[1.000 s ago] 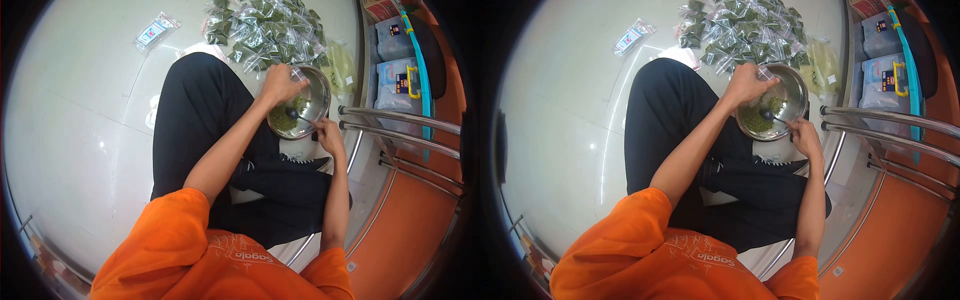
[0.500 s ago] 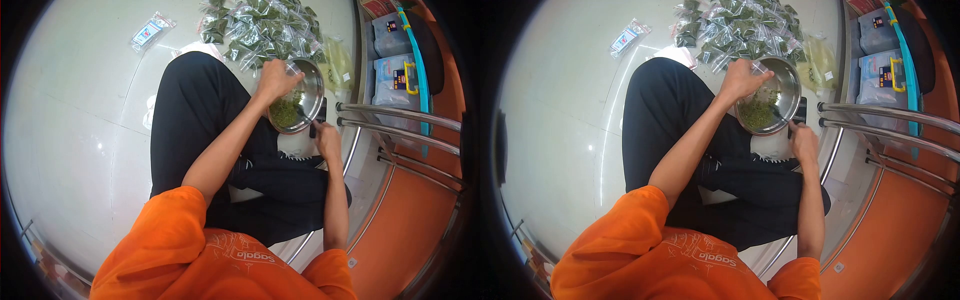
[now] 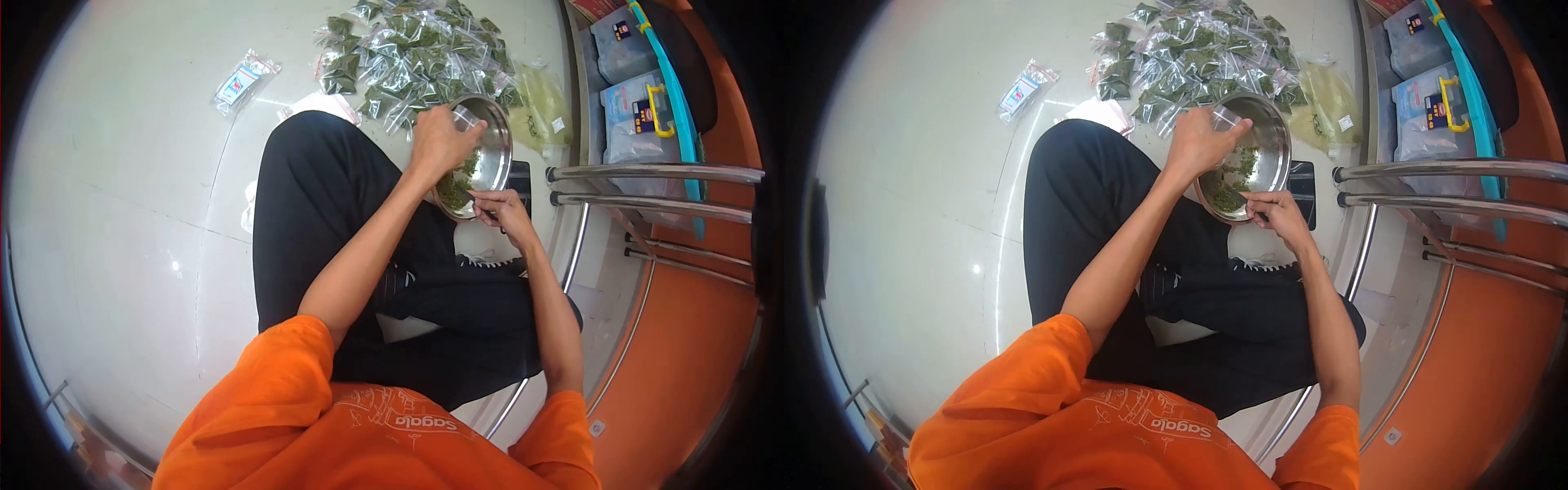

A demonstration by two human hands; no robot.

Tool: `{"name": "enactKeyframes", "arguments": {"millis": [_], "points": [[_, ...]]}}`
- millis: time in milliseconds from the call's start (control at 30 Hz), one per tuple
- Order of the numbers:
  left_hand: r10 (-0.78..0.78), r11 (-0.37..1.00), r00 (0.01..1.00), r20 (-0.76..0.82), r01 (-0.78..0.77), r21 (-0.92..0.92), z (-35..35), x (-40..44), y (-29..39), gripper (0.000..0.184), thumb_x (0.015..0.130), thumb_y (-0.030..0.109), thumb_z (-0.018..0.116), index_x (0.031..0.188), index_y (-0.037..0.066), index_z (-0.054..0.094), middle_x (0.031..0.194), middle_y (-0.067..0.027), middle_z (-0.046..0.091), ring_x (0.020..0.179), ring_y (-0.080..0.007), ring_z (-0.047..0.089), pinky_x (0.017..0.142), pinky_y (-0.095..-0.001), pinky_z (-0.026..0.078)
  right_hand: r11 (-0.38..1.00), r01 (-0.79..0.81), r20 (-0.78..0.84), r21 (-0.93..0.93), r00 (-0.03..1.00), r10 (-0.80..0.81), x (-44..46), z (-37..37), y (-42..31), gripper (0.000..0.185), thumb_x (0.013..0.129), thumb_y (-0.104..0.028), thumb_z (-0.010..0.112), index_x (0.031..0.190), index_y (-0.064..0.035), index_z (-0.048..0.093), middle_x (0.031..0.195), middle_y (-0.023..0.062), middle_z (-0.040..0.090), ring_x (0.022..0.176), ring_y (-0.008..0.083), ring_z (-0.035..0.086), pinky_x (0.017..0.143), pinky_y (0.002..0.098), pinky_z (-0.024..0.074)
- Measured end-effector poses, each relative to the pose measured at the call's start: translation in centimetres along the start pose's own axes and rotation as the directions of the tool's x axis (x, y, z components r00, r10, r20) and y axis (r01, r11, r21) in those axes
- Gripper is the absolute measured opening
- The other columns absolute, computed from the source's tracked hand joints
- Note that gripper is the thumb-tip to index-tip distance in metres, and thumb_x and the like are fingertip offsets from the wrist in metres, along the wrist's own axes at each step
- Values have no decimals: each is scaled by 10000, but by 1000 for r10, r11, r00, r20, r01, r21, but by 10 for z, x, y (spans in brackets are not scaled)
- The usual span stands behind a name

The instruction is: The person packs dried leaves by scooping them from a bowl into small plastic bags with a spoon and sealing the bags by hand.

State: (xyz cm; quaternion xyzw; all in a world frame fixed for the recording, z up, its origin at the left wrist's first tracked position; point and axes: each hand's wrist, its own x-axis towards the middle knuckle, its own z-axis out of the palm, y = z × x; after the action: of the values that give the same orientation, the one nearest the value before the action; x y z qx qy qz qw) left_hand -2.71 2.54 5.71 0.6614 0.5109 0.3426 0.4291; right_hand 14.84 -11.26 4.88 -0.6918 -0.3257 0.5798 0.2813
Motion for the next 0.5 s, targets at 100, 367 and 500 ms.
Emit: {"name": "enactKeyframes", "arguments": {"millis": [100,367,500], "points": [[-156,988,985,67,155,23,-8,6,-1,581,802,488,784,788,-87,699,699,-217,687,681,-316,707,678,-431,540,998,32,70,-45,997,-29,0,-30,-7,301,897,-21,587,1169,32,706,789,34,672,594,78,510,556,222,415],[-298,950,950,95,305,-68,11,15,-22,547,775,456,820,723,-73,690,731,-234,705,686,-326,716,661,-432,540,992,21,43,-123,999,-16,-10,-98,-9,82,877,-61,630,911,-3,678,757,64,692,547,96,540,532,239,415],[-300,947,949,93,308,-87,10,14,-20,489,824,431,810,692,-27,698,630,-59,623,576,-128,544,568,-344,452,998,19,29,-63,999,-17,-6,-106,8,65,876,-51,636,880,3,674,752,85,691,533,98,535,507,227,392]]}}
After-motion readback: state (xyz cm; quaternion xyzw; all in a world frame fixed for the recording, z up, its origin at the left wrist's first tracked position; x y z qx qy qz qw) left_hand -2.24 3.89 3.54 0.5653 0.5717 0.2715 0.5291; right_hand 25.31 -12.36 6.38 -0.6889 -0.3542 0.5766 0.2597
